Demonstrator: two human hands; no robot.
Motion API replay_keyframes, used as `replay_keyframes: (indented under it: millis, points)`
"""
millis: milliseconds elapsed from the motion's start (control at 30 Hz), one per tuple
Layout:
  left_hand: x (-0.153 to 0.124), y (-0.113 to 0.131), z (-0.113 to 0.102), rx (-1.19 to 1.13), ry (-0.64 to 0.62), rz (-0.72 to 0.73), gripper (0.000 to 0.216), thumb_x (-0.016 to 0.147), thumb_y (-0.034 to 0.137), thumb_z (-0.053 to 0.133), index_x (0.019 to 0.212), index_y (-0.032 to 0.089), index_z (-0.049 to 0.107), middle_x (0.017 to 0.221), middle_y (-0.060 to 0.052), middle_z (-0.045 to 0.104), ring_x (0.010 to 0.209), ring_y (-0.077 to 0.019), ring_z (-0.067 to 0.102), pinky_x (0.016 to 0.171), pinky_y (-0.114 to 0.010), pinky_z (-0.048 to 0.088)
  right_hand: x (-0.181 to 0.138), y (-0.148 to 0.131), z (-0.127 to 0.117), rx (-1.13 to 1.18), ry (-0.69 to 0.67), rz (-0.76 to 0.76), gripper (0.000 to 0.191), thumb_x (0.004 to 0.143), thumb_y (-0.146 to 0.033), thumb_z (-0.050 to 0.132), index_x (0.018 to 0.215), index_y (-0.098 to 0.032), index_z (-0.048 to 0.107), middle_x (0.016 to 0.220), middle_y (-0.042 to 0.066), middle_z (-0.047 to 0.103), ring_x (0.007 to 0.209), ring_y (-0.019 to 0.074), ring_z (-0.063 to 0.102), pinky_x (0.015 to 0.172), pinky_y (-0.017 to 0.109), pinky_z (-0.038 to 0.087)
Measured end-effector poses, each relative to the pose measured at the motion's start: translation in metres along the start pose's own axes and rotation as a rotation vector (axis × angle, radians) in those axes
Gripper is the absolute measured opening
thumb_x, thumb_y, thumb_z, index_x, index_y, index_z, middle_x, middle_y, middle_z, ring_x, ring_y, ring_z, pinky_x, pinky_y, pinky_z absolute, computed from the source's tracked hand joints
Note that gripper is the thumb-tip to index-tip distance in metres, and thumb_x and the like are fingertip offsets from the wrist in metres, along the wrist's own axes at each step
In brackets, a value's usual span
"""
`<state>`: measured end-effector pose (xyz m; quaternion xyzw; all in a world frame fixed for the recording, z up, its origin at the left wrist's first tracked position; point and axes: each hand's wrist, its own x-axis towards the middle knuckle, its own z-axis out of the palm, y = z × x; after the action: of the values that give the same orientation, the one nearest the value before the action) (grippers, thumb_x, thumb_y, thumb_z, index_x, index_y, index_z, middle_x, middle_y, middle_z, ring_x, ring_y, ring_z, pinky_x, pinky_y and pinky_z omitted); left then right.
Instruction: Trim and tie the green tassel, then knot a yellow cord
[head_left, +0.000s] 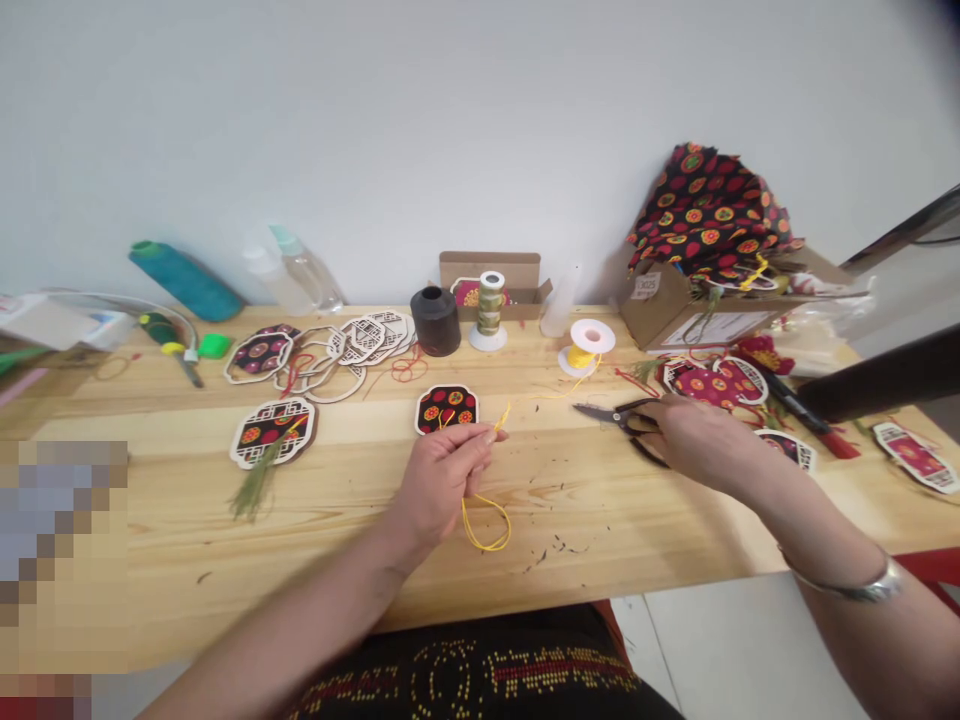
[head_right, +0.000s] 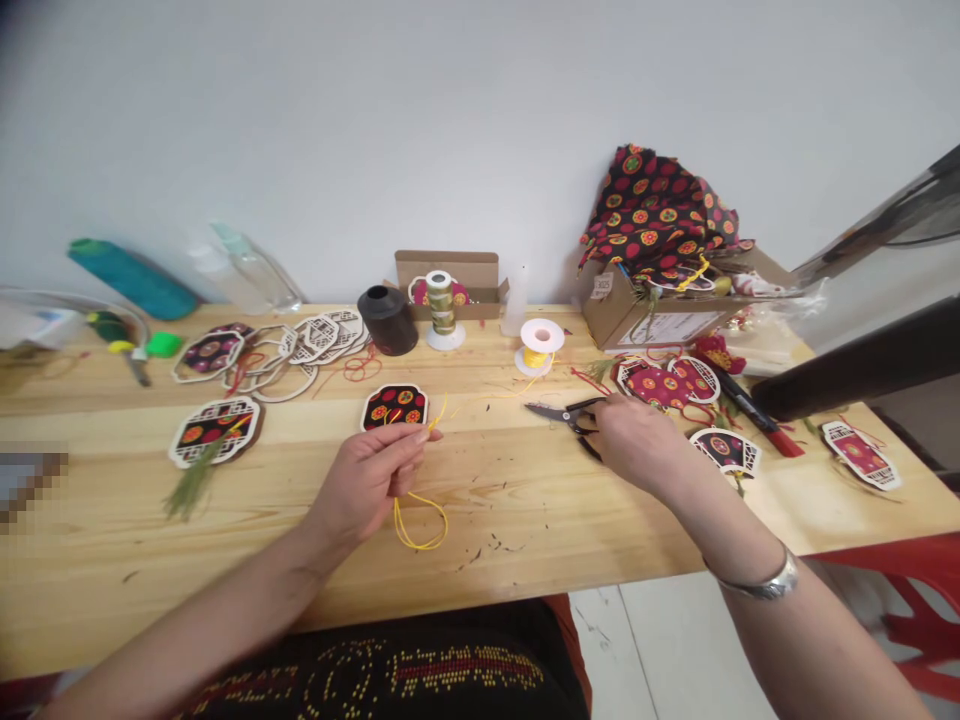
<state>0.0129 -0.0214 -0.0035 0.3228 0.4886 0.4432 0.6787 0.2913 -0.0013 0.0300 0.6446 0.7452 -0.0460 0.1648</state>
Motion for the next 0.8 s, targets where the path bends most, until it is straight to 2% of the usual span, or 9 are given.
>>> replay_keyframes:
  millis: [67, 100, 200, 300, 367, 467, 600, 667, 800]
  points:
    - [0.000, -0.001, 0.000, 0.013, 0.000, -0.001, 0.019, 0.066, 0.029, 0.071, 0.076, 0.014, 0.073, 0.045, 0.006, 0.034, 0.043, -0.0044, 0.025, 0.040, -0.021, 0.015, 0.004, -0.009, -0.005, -0.010, 0.131, 0.062, 0.027, 0.085, -0.021, 0.045, 0.093, -0.005, 0.065, 0.090, 0.021, 0.065, 0.084, 0.0315, 0.063, 0.067, 0.039, 0.046]
    - [0.000, -0.001, 0.001, 0.022, 0.001, -0.001, 0.019, 0.066, 0.030, 0.071, 0.076, 0.014, 0.073, 0.045, 0.006, 0.034, 0.043, -0.0046, 0.026, 0.040, -0.021, 0.015, 0.005, -0.017, -0.009, 0.040, 0.255, 0.021, 0.028, 0.086, -0.019, 0.044, 0.097, -0.005, 0.065, 0.094, 0.022, 0.065, 0.090, 0.0321, 0.062, 0.071, 0.040, 0.047]
    - [-0.002, 0.000, 0.002, 0.057, 0.002, 0.001, 0.019, 0.066, 0.030, 0.070, 0.076, 0.014, 0.073, 0.046, 0.006, 0.036, 0.043, -0.0051, 0.027, 0.040, -0.022, 0.015, 0.009, -0.049, -0.021, 0.458, 0.572, -0.338, 0.031, 0.089, -0.015, 0.043, 0.115, -0.013, 0.060, 0.116, 0.014, 0.061, 0.112, 0.0244, 0.053, 0.094, 0.039, 0.043]
    - [-0.009, 0.006, 0.003, 0.106, -0.025, -0.003, 0.021, 0.068, 0.032, 0.070, 0.078, 0.014, 0.073, 0.046, 0.006, 0.036, 0.043, -0.0049, 0.026, 0.040, -0.022, 0.013, 0.015, -0.079, -0.030, 0.716, 0.483, -0.717, 0.047, 0.087, -0.007, 0.043, 0.132, -0.020, 0.046, 0.128, 0.008, 0.054, 0.121, 0.0187, 0.045, 0.102, 0.039, 0.038]
    - [-0.014, 0.013, 0.003, 0.152, -0.049, -0.019, 0.021, 0.069, 0.033, 0.069, 0.078, 0.014, 0.074, 0.046, 0.006, 0.035, 0.043, -0.0047, 0.025, 0.041, -0.022, 0.013, 0.021, -0.090, -0.031, 0.791, 0.399, -0.814, 0.053, 0.085, -0.003, 0.046, 0.134, -0.021, 0.044, 0.123, 0.009, 0.056, 0.118, 0.0184, 0.045, 0.100, 0.039, 0.040]
    - [-0.016, 0.023, 0.003, 0.201, -0.070, -0.012, 0.020, 0.072, 0.032, 0.068, 0.080, 0.015, 0.074, 0.048, 0.006, 0.036, 0.044, -0.0045, 0.025, 0.041, -0.021, 0.013, 0.030, -0.093, -0.024, 0.901, 0.356, -0.805, 0.043, 0.085, -0.007, 0.051, 0.126, -0.021, 0.053, 0.106, 0.008, 0.063, 0.105, 0.0184, 0.052, 0.091, 0.038, 0.044]
    - [-0.006, 0.025, 0.007, 0.186, -0.061, -0.010, 0.022, 0.069, 0.032, 0.069, 0.078, 0.013, 0.074, 0.047, 0.006, 0.035, 0.043, -0.0044, 0.025, 0.041, -0.021, 0.012, 0.040, -0.085, -0.012, 1.052, 0.329, -0.676, 0.011, 0.084, -0.018, 0.059, 0.089, -0.017, 0.068, 0.081, 0.003, 0.063, 0.080, 0.0141, 0.057, 0.076, 0.031, 0.045]
    - [0.000, 0.021, 0.008, 0.178, -0.036, 0.007, 0.024, 0.067, 0.033, 0.070, 0.078, 0.012, 0.075, 0.046, 0.007, 0.033, 0.043, -0.0047, 0.025, 0.041, -0.021, 0.012, 0.042, -0.082, -0.008, 1.089, 0.342, -0.631, 0.008, 0.082, -0.019, 0.062, 0.078, -0.016, 0.068, 0.075, 0.002, 0.062, 0.074, 0.0126, 0.055, 0.072, 0.030, 0.044]
    - [0.008, 0.011, 0.008, 0.220, 0.005, 0.038, 0.029, 0.066, 0.038, 0.071, 0.080, 0.013, 0.075, 0.045, 0.006, 0.036, 0.044, -0.0055, 0.026, 0.041, -0.021, 0.014, 0.044, -0.080, -0.006, 1.113, 0.394, -0.607, 0.008, 0.081, -0.020, 0.063, 0.076, -0.017, 0.068, 0.074, 0.001, 0.061, 0.073, 0.0122, 0.055, 0.070, 0.029, 0.043]
